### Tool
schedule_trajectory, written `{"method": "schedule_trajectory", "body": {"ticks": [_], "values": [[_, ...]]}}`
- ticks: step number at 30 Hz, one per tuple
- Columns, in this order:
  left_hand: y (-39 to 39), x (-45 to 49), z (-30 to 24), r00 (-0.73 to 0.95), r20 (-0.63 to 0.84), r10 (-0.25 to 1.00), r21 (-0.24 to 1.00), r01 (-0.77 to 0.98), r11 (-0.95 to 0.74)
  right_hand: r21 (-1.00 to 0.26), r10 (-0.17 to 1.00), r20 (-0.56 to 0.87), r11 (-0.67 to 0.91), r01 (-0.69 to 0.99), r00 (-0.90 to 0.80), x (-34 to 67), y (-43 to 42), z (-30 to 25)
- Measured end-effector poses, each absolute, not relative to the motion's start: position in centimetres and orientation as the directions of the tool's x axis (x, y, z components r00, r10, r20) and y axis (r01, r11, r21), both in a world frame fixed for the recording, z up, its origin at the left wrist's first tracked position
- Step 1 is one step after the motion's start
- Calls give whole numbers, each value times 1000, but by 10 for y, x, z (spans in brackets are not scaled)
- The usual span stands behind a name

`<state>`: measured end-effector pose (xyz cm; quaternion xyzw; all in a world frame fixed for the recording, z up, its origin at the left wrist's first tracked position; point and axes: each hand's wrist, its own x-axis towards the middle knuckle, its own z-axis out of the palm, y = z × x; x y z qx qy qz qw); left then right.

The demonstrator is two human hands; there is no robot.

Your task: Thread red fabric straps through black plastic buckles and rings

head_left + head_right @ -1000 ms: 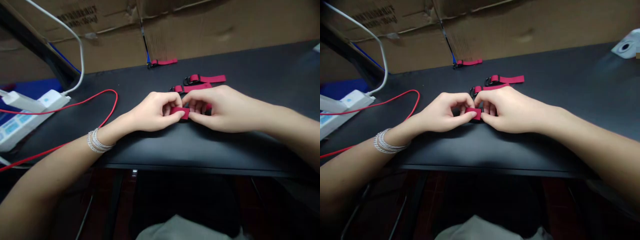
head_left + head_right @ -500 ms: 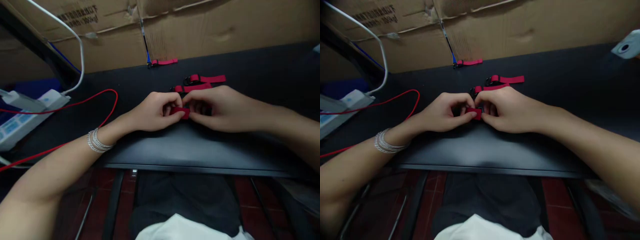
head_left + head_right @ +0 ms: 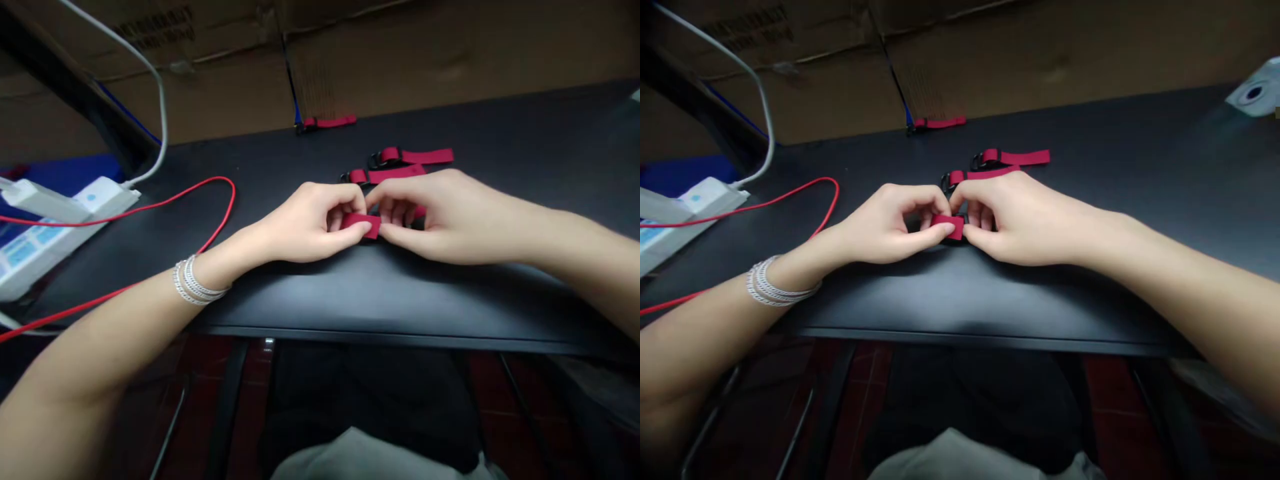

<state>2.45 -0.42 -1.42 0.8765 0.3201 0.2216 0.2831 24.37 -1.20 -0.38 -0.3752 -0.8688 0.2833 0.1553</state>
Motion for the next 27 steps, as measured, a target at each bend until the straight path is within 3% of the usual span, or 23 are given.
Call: {"method": "schedule_trajectory", "body": {"ticks": [27], "values": [[-3, 23, -13, 745, 196, 638, 546, 457, -702, -598, 742, 58, 562, 571, -668, 243, -13, -3]]}}
